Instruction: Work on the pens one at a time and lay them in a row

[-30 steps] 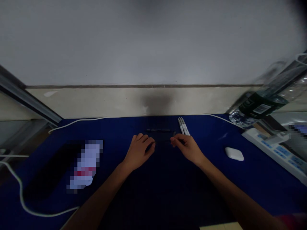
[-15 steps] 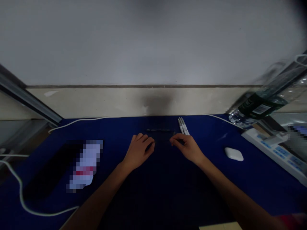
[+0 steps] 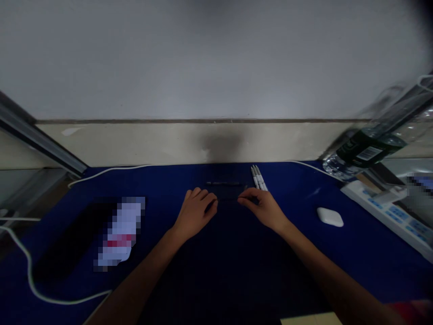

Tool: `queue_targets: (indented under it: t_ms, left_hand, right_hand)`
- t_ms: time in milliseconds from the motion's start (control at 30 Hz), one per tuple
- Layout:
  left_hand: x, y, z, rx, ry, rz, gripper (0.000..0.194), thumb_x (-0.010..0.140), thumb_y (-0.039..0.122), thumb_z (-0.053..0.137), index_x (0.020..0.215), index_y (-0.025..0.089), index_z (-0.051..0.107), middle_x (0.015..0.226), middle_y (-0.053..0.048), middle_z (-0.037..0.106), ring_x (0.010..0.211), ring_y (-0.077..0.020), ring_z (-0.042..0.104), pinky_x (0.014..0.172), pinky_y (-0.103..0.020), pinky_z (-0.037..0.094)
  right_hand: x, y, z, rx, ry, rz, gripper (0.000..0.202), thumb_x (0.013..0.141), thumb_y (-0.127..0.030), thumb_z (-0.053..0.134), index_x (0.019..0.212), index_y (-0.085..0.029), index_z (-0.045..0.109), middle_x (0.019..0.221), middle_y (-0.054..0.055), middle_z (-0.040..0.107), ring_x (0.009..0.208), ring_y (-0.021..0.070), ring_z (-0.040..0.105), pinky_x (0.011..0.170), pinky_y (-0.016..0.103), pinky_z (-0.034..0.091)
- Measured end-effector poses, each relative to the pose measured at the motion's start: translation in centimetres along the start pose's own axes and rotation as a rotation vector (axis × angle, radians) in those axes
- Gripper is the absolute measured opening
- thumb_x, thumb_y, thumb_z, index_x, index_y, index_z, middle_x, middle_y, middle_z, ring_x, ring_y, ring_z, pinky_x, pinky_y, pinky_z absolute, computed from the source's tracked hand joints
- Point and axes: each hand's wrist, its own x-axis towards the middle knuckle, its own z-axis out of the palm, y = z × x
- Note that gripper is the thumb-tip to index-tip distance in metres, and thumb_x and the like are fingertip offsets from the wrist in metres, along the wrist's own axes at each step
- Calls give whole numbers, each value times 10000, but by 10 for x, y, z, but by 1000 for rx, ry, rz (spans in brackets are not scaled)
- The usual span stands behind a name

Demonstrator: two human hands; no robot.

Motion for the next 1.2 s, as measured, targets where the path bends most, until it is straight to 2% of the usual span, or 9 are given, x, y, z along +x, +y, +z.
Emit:
queue_targets:
  t_ms: [167, 300, 367, 533, 733, 933, 1000, 1133, 1200]
  left_hand:
    - [0, 1, 0, 8, -5, 2, 212, 1136, 272, 527, 1052, 234, 718, 944, -27, 738, 932, -255, 593, 865, -425, 408]
    - [0, 1, -1, 1, -10, -11, 204, 1135, 272, 535, 1058, 239, 721, 948, -26, 745, 933, -255, 599, 868, -425, 411]
    - [0, 0, 0, 3, -4, -11, 203, 1133, 270, 537, 1057, 237, 722, 946, -28, 745, 930, -254, 598, 866, -423, 411]
    - [0, 1, 1, 8, 2, 12, 209, 1129, 262, 532, 1062, 233, 727, 954, -31, 750, 935, -251, 596, 864, -416, 407]
    - [0, 1, 0, 10, 4, 13, 226, 1146, 271, 518, 1067, 223, 723, 941, -31, 743, 924, -248, 590, 857, -412, 396]
    - [-1, 1, 3, 11, 18, 38, 206, 1146, 267, 531, 1059, 227, 713, 937, -17, 730, 916, -241, 584, 845, -404, 382]
    - [-1, 1, 3, 10, 14, 42, 200, 1145, 261, 534, 1059, 225, 711, 938, -16, 729, 914, -240, 582, 842, -406, 377]
    - [-1, 1, 3, 18, 16, 22, 196, 1141, 255, 539, 1056, 220, 713, 934, -20, 727, 926, -247, 583, 848, -413, 374]
    - [-1, 1, 2, 22, 15, 12, 200, 1141, 257, 537, 1057, 223, 716, 938, -22, 732, 932, -250, 586, 851, -414, 377]
  right_hand:
    - [0, -2, -1, -27, -72, 40, 467, 1075, -544, 612, 744, -252, 761, 689, 40, 739, 638, 214, 671, 627, 361, 489]
    - [1, 0, 0, -13, 0, 11, 292, 1005, -513, 718, 894, -261, 816, 869, 54, 820, 811, 257, 747, 709, 365, 540]
    - [1, 0, 1, -7, 18, 12, 267, 992, -498, 733, 916, -257, 821, 884, 55, 824, 824, 258, 749, 718, 362, 542]
    - [0, 0, 0, -19, -64, 54, 507, 1088, -555, 573, 730, -242, 753, 649, 36, 712, 591, 201, 625, 604, 355, 460]
    - [1, 1, 1, 14, 30, 27, 290, 979, -526, 742, 920, -252, 817, 873, 51, 820, 817, 248, 750, 711, 348, 524]
    - [-1, -1, -2, -16, -67, 79, 570, 1082, -613, 575, 686, -236, 734, 568, 21, 643, 515, 171, 554, 541, 332, 420]
    - [-1, -1, -2, -9, -56, 63, 527, 1069, -594, 605, 710, -237, 751, 597, 24, 671, 554, 179, 592, 568, 331, 444]
    - [1, -1, 0, 14, 11, 14, 286, 977, -513, 745, 903, -251, 833, 831, 46, 810, 772, 233, 729, 704, 347, 532]
    - [1, -1, 0, 12, 2, 18, 287, 984, -508, 744, 891, -250, 828, 820, 46, 806, 756, 229, 724, 692, 346, 528]
